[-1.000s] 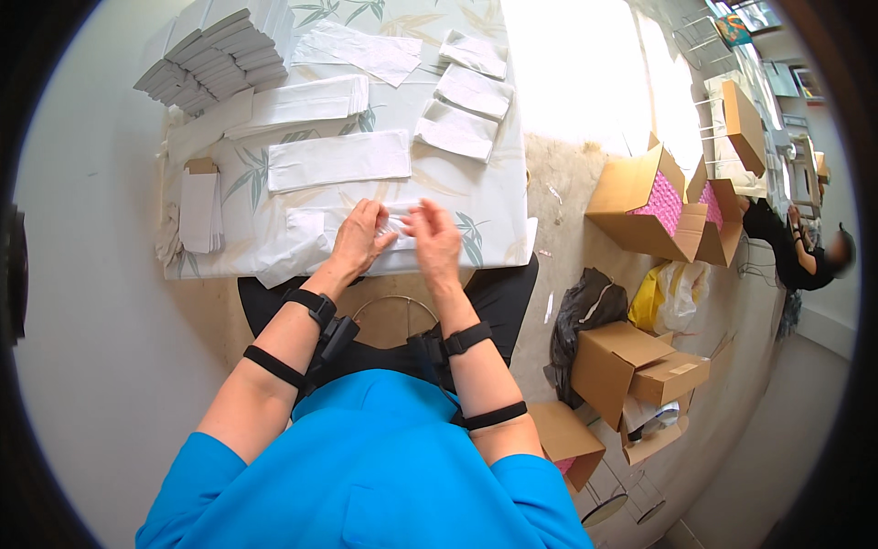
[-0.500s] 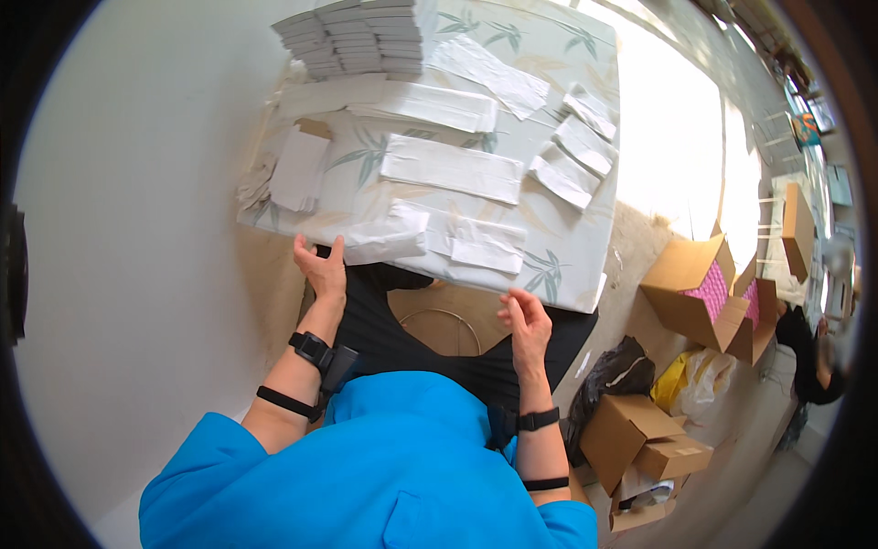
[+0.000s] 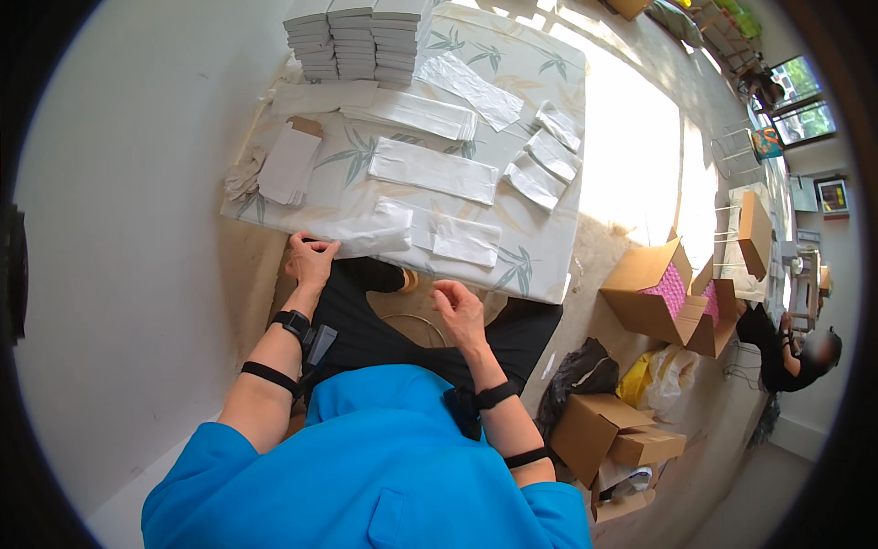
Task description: Folding white rectangular pads and organizing them in stacks on a work table.
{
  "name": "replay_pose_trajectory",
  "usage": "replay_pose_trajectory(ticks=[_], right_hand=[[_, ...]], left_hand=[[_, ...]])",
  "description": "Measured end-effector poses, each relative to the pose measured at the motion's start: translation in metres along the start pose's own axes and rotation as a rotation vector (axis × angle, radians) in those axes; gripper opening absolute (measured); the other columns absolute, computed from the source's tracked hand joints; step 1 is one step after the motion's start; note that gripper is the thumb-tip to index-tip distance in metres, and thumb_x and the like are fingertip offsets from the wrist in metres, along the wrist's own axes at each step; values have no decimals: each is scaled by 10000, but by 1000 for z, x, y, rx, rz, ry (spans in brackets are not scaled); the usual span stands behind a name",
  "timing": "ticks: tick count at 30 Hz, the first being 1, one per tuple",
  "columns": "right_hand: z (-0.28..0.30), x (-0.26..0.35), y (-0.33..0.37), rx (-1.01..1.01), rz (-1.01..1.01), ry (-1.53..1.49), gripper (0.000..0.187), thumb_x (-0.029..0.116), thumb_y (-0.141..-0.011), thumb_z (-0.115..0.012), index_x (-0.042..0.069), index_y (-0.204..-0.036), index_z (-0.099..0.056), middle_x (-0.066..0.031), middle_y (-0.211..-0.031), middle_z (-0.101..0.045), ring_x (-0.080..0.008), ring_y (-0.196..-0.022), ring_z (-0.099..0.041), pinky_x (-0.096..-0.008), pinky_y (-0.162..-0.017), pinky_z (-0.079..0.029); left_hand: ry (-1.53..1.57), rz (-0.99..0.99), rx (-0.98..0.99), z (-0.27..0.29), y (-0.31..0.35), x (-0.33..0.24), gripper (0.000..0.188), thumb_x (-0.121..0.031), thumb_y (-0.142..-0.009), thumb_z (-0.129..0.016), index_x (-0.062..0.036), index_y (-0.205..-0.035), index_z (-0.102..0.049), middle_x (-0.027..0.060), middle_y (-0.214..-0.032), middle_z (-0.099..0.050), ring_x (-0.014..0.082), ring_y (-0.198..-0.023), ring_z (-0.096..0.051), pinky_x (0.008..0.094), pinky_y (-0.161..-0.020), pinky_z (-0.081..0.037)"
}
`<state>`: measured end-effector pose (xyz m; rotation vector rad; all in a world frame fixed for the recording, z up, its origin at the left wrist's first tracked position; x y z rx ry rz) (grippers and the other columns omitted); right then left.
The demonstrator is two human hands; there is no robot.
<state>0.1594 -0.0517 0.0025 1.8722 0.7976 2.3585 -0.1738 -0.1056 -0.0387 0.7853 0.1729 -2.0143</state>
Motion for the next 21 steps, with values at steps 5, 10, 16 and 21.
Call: replay_pose_trajectory(ticks=[5, 10, 16, 21], right_hand=[[-61, 55, -11, 77, 364, 481, 388, 81, -775, -716, 13, -1134, -583, -95, -937, -634, -204, -836, -621, -310, -745, -498], [-109, 102, -15, -278, 536, 726, 630, 83, -693, -731, 18, -1267, -478, -109, -1028, -605, -293, -1027, -548, -427, -907, -414], [-79, 108, -35, -442, 442, 589, 376, 111, -782, -655, 31, -1141, -578, -104, -900, -640, -286, -897, -600, -413, -834, -433], [21, 83, -34, -489, 243, 203, 147, 136, -819, -680, 4, -878, -652, -96, -734, -631, -166, -656, -580, -318, -623, -463]], left_hand=[[324, -35, 151, -20, 12, -21, 617, -240, -740, -775, -7, -1197, -430, 29, -791, -671, 162, -761, -621, 378, -837, -414], [664, -171, 287, -6, 46, -81, 575, -144, -775, -753, 22, -1215, -422, 41, -789, -649, 100, -714, -587, 254, -650, -483], [713, -315, 453, 14, 71, -134, 418, -134, -842, -672, -7, -1188, -475, 56, -904, -657, 131, -824, -603, 272, -758, -477], [297, -756, 214, 22, 72, -143, 515, -24, -838, -533, -24, -1340, -419, 137, -1397, -431, 285, -1300, -403, 410, -1091, -312]])
Point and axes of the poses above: each hand's wrist, its own y-axis away from the middle knuckle, its own z-axis out of the back of the hand, x = y × z, the point moved 8 cm from there along -y, towards the middle knuckle
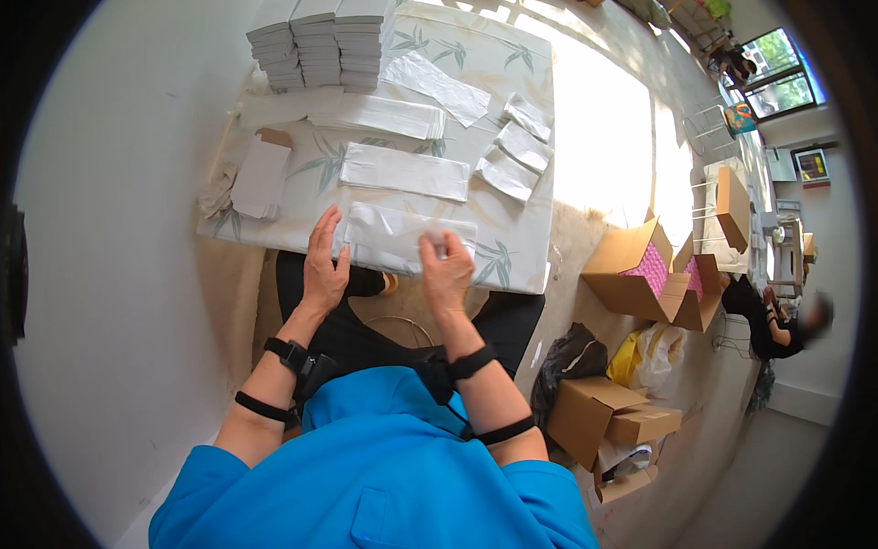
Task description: Folding white rectangular pads and organizing them in stacks on a work table.
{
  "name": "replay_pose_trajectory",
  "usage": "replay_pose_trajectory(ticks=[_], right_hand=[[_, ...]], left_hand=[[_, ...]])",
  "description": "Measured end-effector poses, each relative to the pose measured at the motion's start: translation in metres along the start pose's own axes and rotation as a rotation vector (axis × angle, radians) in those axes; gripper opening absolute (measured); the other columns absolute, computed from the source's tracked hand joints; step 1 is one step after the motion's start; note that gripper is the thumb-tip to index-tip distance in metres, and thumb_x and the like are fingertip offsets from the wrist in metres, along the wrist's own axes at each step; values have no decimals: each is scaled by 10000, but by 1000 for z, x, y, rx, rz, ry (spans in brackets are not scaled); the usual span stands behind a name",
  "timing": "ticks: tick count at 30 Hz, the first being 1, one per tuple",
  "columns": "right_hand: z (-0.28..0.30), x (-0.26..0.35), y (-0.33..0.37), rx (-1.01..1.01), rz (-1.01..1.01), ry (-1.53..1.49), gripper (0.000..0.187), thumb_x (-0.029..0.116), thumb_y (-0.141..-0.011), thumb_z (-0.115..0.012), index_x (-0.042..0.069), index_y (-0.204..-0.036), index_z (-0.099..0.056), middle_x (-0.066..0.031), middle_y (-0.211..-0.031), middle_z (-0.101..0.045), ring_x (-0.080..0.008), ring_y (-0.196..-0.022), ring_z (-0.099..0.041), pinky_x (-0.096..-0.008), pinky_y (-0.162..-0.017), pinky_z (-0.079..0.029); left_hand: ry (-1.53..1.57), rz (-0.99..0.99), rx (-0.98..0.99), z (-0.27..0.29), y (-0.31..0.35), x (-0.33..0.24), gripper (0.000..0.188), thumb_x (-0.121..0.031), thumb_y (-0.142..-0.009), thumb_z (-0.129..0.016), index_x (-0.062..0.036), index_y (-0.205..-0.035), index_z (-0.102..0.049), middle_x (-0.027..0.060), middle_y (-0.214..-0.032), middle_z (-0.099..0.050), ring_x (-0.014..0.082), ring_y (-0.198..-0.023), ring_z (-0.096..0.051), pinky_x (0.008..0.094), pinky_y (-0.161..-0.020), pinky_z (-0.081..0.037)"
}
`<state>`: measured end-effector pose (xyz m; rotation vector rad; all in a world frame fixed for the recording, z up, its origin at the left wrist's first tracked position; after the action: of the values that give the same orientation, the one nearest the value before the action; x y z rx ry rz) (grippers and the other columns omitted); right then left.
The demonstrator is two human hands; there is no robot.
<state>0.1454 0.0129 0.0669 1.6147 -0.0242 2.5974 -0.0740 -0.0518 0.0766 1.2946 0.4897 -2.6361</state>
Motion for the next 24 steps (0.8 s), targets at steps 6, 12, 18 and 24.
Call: replay_pose_trajectory(ticks=[6, 12, 18, 24], right_hand=[[66, -75, -37, 31, -161, -306, 142, 105, -860, -667, -28, -908, -655, -14, -819, -656, -64, -718, -561, -225, -644, -465], [101, -117, -69, 30, -165, -180, 169, 121, -851, -679, -31, -920, -656, -16, -788, -651, -65, -698, -555, -228, -636, -460], [122, -132, -86, 20, -124, -97, 185, 123, -847, -681, -41, -927, -652, -19, -784, -651, -70, -686, -554, -233, -630, -458], [125, -162, -97, -13, -117, 16, 205, 156, -822, -696, -31, -887, -644, -71, -748, -660, -103, -677, -576, -274, -637, -473]], left_hand=[[-389, -212, 292, -63, -6, 4, 747, 81, -740, -488, -43, -1451, -294, 96, -1534, -258, 272, -1430, -212, 462, -1182, -125], [-563, -314, 426, -99, -13, 1, 745, 77, -744, -507, -41, -1449, -297, 80, -1533, -265, 249, -1427, -224, 473, -1181, -119], [-639, -377, 517, -117, -11, 1, 739, 73, -747, -520, -75, -1443, -319, 53, -1525, -289, 231, -1423, -240, 467, -1182, -123], [-693, -381, 592, -126, -5, 11, 754, 72, -733, -540, -91, -1440, -334, 39, -1526, -293, 218, -1425, -238, 465, -1188, -112]])
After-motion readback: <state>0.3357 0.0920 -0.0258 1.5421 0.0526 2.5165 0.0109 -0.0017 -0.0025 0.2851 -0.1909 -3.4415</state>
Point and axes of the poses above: each hand's wrist, its own y-axis away from the middle knuckle, its own z-axis out of the back of the hand, x = y × z, the point moved 8 cm from there along -y, towards the middle knuckle
